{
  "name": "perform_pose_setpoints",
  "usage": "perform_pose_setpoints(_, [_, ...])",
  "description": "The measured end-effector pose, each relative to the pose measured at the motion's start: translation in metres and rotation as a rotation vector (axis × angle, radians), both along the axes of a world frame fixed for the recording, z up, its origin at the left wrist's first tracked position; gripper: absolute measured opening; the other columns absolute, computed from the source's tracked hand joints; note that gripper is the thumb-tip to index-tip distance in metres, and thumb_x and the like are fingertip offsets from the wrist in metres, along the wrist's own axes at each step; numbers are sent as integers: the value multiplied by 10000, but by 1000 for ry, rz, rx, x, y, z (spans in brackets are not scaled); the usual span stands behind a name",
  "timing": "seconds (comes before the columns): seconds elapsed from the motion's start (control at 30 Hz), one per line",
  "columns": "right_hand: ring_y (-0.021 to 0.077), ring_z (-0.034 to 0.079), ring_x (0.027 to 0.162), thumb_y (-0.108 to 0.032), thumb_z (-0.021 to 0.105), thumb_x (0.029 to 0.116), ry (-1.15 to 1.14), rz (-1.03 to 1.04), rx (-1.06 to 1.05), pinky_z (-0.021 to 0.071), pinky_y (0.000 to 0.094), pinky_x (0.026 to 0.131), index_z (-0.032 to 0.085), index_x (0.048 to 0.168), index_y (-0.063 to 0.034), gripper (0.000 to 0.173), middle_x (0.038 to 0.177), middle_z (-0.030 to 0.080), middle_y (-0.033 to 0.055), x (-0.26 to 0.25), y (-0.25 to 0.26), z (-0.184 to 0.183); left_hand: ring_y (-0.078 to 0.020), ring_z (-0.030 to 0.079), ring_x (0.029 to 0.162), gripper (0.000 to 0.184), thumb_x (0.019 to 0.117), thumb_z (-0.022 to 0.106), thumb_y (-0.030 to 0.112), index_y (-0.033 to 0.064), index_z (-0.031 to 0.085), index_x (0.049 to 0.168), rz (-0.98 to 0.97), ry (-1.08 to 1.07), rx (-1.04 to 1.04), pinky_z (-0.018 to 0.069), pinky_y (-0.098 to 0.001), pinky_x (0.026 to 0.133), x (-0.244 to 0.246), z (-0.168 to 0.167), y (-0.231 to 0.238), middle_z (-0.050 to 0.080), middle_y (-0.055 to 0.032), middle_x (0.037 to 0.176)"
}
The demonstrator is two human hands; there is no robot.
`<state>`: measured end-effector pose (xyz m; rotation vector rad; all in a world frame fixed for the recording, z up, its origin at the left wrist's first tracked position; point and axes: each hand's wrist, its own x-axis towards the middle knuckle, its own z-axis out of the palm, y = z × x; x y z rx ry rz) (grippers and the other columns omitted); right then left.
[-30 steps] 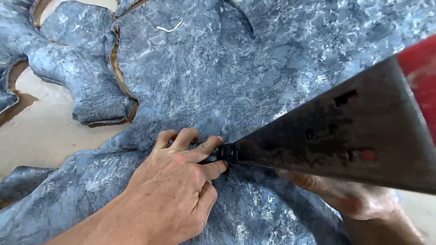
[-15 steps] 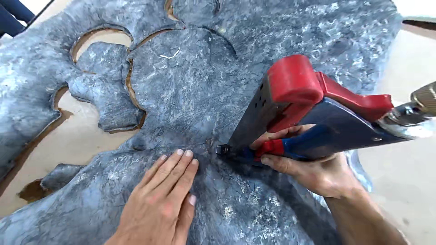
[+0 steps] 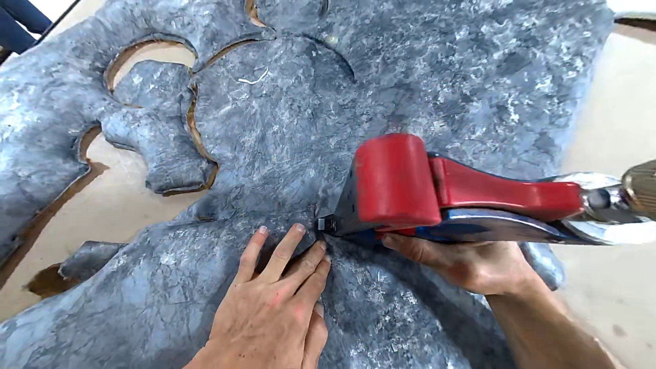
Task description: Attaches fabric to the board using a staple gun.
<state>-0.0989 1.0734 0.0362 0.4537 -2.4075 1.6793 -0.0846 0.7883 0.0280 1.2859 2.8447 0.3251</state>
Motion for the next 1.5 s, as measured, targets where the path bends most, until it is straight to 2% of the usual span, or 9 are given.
perform_pose_setpoints(0.33, [-17, 686, 937, -240, 786, 880, 56, 25, 34, 611, 191, 809, 660, 1144, -250, 293, 1030, 704, -160, 8, -11, -2, -263, 370, 1510, 521, 997, 295, 367, 278, 687, 1328, 8, -55, 40, 210, -681, 1183, -1, 0, 0, 593, 101, 1476])
perform_pose_setpoints(0.63, [-19, 691, 906, -228, 801, 857, 42, 89, -22, 606, 176, 794, 648, 1124, -223, 308, 987, 712, -153, -2, -7, -3, -268, 383, 1505, 501, 1001, 314, 330, 279, 716, 1296, -12, -55, 104, 181, -702, 1197, 0, -3, -1, 629, 109, 1431])
perform_pose_setpoints(0.77, [31, 710, 926, -197, 814, 833, 6, 137, -49, 625, 230, 819, 679, 1130, -182, 326, 1008, 734, -97, -7, -2, 1, -268, 390, 1499, 490, 1005, 312, 312, 301, 742, 1240, -37, -61, 158, 175, -700, 1197, -1, -4, -3, 654, 129, 1390])
perform_pose_setpoints(0.9, [-86, 635, 1034, -263, 756, 910, 96, 227, 48, 564, 140, 878, 633, 1204, -240, 319, 1097, 675, -200, -7, 2, 4, -253, 420, 1485, 479, 1009, 317, 309, 296, 736, 1241, -36, -89, 167, 189, -700, 1194, 0, -3, -5, 657, 134, 1387])
perform_pose_setpoints(1.0, [-95, 599, 1108, -238, 713, 951, 115, 271, 44, 533, 131, 927, 648, 1233, -225, 290, 1165, 661, -194, -5, 6, 3, -255, 435, 1475, 478, 1005, 319, 300, 291, 737, 1235, -41, -103, 173, 199, -709, 1183, 0, -3, -4, 664, 129, 1378])
perform_pose_setpoints(1.2, [-116, 624, 954, -240, 743, 907, 82, 258, 72, 545, 98, 817, 655, 1157, -189, 270, 1033, 680, -177, -5, 6, 4, -265, 434, 1476, 466, 1006, 326, 303, 302, 744, 1210, -57, -90, 192, 199, -711, 1183, -1, -3, -5, 673, 137, 1359])
perform_pose_setpoints(1.27, [-65, 649, 907, -253, 784, 849, 87, 275, 45, 572, 137, 777, 671, 1101, -166, 290, 981, 689, -142, -12, 4, 7, -271, 436, 1473, 464, 1001, 331, 294, 303, 751, 1197, -65, -107, 211, 182, -716, 1191, 1, -2, -7, 681, 137, 1345])
perform_pose_setpoints(1.4, [-64, 648, 881, -270, 783, 847, 119, 248, 81, 571, 135, 760, 655, 1104, -149, 312, 956, 680, -130, -12, 5, 8, -267, 436, 1474, 463, 998, 333, 300, 311, 756, 1187, -80, -94, 217, 177, -725, 1185, -3, -3, -4, 685, 144, 1337])
perform_pose_setpoints(1.5, [-78, 651, 959, -256, 790, 864, 103, 224, 56, 579, 143, 817, 668, 1125, -205, 292, 1015, 693, -171, -9, 3, 2, -258, 451, 1465, 463, 996, 336, 301, 312, 761, 1177, -63, -79, 228, 191, -711, 1193, -3, -8, -7, 689, 142, 1331])
